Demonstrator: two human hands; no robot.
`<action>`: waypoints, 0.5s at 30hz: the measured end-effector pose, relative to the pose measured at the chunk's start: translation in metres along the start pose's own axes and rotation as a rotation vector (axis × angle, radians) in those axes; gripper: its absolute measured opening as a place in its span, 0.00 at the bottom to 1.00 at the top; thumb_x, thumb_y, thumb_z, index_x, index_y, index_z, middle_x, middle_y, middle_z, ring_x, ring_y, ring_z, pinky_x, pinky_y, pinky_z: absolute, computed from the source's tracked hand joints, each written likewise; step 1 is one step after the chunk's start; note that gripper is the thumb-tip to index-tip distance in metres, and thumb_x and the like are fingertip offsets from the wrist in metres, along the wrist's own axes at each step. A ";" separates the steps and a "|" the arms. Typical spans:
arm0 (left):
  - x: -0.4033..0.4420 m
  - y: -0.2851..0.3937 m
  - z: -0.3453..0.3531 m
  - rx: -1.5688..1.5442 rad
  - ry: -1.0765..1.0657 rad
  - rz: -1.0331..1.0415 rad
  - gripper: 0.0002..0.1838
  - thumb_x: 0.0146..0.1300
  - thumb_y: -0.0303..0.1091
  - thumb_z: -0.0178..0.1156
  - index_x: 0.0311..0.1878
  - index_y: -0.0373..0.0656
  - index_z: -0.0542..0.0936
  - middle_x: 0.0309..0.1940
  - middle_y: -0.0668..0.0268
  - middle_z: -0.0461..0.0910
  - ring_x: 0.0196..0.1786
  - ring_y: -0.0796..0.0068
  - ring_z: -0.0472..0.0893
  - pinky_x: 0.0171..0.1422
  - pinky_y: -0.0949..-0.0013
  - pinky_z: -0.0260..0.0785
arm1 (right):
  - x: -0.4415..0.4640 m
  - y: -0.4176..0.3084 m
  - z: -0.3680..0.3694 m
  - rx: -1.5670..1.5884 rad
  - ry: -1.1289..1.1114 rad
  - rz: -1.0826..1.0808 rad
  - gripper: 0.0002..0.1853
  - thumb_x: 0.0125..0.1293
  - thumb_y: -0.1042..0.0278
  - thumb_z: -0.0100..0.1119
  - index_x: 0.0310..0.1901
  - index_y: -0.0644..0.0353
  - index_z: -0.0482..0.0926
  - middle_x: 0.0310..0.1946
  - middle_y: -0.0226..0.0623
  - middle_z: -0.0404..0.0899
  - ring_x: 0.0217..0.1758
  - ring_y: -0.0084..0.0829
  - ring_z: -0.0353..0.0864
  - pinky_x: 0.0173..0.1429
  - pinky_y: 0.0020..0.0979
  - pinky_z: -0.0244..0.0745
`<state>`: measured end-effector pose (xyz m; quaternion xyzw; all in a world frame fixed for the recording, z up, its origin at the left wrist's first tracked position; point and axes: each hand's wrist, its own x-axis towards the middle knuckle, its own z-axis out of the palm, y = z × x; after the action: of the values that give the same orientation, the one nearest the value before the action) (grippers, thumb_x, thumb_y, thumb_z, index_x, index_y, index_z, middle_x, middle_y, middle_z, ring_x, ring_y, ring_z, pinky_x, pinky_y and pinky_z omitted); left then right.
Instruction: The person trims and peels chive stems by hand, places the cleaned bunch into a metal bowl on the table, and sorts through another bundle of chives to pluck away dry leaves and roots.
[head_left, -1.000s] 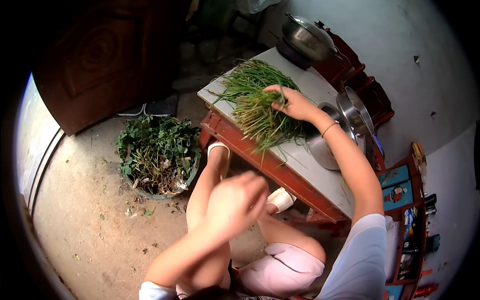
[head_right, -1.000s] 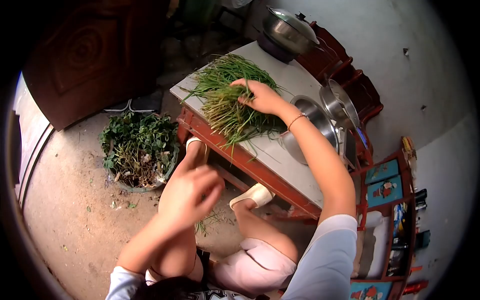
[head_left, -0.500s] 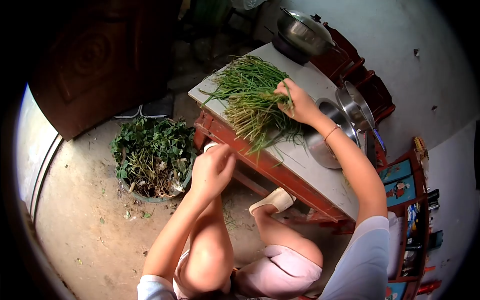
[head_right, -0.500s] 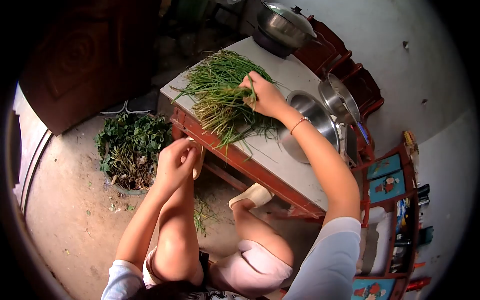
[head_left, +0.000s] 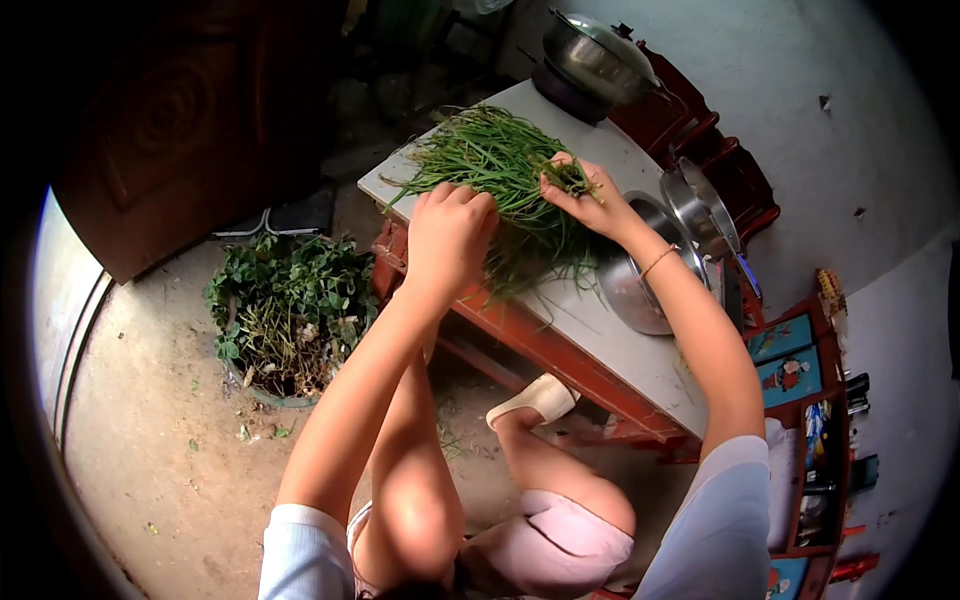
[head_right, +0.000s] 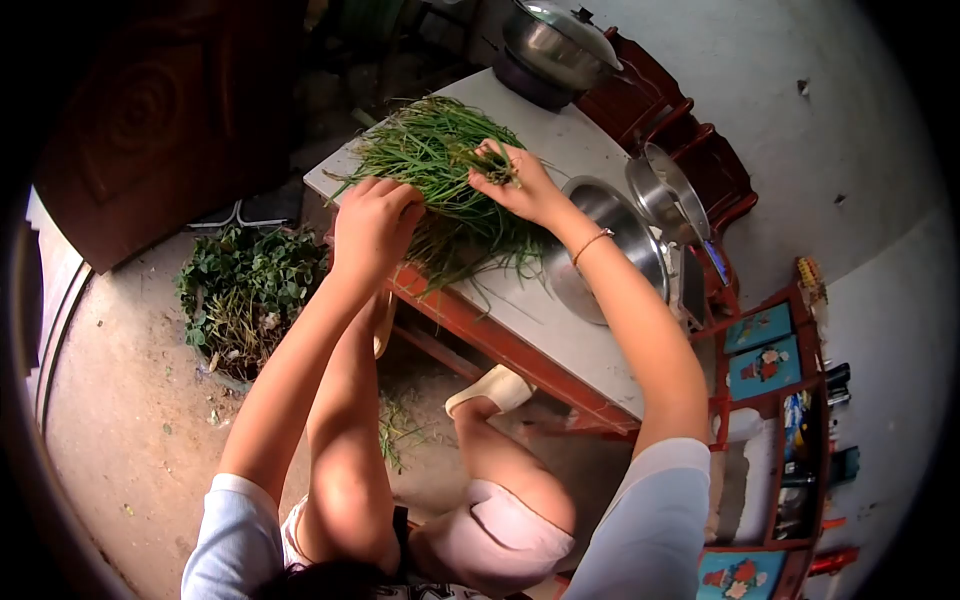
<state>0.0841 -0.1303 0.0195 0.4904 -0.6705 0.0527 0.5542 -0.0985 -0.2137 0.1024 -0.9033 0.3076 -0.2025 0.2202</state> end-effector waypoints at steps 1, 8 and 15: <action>0.002 -0.003 0.005 -0.011 -0.110 -0.014 0.05 0.44 0.26 0.56 0.28 0.43 0.74 0.26 0.61 0.73 0.32 0.63 0.72 0.36 0.65 0.64 | 0.000 -0.004 0.001 -0.053 -0.027 -0.021 0.09 0.54 0.70 0.58 0.36 0.61 0.71 0.29 0.29 0.73 0.33 0.22 0.71 0.41 0.23 0.66; 0.039 0.017 0.008 -0.431 -0.019 -0.103 0.03 0.48 0.25 0.55 0.28 0.38 0.73 0.23 0.58 0.74 0.26 0.59 0.74 0.30 0.65 0.67 | -0.005 0.007 0.021 -0.269 0.052 -0.135 0.19 0.43 0.71 0.64 0.39 0.59 0.71 0.30 0.37 0.70 0.34 0.36 0.70 0.40 0.32 0.67; 0.025 -0.006 0.007 -0.125 -0.074 -0.020 0.23 0.53 0.42 0.54 0.46 0.35 0.67 0.42 0.54 0.72 0.48 0.56 0.69 0.52 0.60 0.59 | -0.013 0.009 0.010 0.011 0.097 -0.049 0.15 0.51 0.74 0.58 0.41 0.62 0.69 0.37 0.39 0.73 0.40 0.38 0.72 0.44 0.28 0.66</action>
<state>0.0859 -0.1526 0.0344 0.4631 -0.6874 -0.0132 0.5593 -0.1072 -0.2093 0.0867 -0.8984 0.2948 -0.2530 0.2049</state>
